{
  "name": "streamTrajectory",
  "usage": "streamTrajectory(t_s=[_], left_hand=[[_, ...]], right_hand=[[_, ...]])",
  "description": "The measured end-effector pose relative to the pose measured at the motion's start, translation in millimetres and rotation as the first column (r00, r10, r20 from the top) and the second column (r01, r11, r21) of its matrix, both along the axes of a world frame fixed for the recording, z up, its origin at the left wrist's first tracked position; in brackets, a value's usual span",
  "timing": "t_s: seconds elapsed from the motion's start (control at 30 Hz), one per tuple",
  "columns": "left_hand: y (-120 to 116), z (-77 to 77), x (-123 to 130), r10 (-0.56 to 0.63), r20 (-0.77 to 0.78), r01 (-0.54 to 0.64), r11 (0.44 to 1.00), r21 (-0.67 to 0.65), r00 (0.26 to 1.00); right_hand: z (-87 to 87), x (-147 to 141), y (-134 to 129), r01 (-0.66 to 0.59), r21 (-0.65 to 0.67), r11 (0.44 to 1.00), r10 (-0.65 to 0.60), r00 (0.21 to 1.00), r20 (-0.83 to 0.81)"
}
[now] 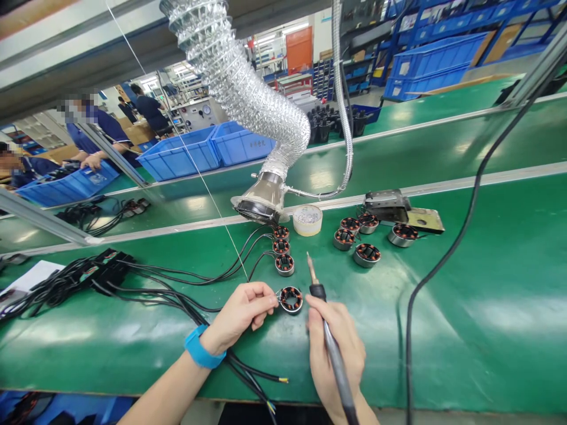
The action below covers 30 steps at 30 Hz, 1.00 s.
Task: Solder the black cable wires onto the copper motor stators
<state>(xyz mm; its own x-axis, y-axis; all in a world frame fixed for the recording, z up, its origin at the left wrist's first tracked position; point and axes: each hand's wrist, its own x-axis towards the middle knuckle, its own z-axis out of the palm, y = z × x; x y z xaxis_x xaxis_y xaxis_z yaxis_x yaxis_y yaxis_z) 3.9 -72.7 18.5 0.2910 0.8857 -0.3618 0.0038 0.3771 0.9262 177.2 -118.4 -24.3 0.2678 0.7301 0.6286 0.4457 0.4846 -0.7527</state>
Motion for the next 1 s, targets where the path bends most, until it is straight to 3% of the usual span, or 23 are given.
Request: streamTrajectory(t_s=[0.13,0.3,0.43,0.5,0.67,0.87,0.93,1.0], left_hand=[[-0.3,0.0,0.7,0.001,-0.004,-0.001,1.000,0.004,1.000],[-0.6,0.1,0.6,0.012,-0.014,-0.012,1.000,0.023,1.000],[-0.2,-0.3,-2.0,0.115,-0.109,-0.095,0.980,0.175,0.987],[0.4,-1.7,-3.3,0.122,-0.164,-0.083,0.970,0.228,0.979],[1.3,-7.9,-7.3,-0.021,-0.250,0.071,0.978,0.195,0.968],[6.3,-7.0,-21.2,-0.200,-0.209,0.238,0.955,0.176,0.957],[9.3,-1.2,-24.8,-0.116,-0.272,0.183,0.954,0.236,0.955],[11.5,8.7,-23.5,0.055,-0.414,0.116,0.919,0.377,0.908]], right_hand=[[4.3,-6.2,11.2,-0.061,-0.069,0.996,0.069,0.990,0.125],[-2.4,-16.0,16.8,-0.152,-0.192,0.970,0.180,0.974,0.140],[-3.0,-13.2,17.2,-0.177,-0.215,0.961,0.218,0.958,0.186],[-3.2,-8.7,15.1,-0.162,-0.202,0.966,0.203,0.959,0.200],[-10.5,2.8,7.1,-0.102,-0.122,0.987,0.126,0.969,0.214],[-17.2,9.3,4.3,-0.092,-0.130,0.987,0.113,0.979,0.167],[-16.3,9.9,4.6,-0.099,-0.138,0.985,0.119,0.982,0.147],[-14.2,10.3,4.6,-0.115,-0.148,0.982,0.133,0.984,0.116]])
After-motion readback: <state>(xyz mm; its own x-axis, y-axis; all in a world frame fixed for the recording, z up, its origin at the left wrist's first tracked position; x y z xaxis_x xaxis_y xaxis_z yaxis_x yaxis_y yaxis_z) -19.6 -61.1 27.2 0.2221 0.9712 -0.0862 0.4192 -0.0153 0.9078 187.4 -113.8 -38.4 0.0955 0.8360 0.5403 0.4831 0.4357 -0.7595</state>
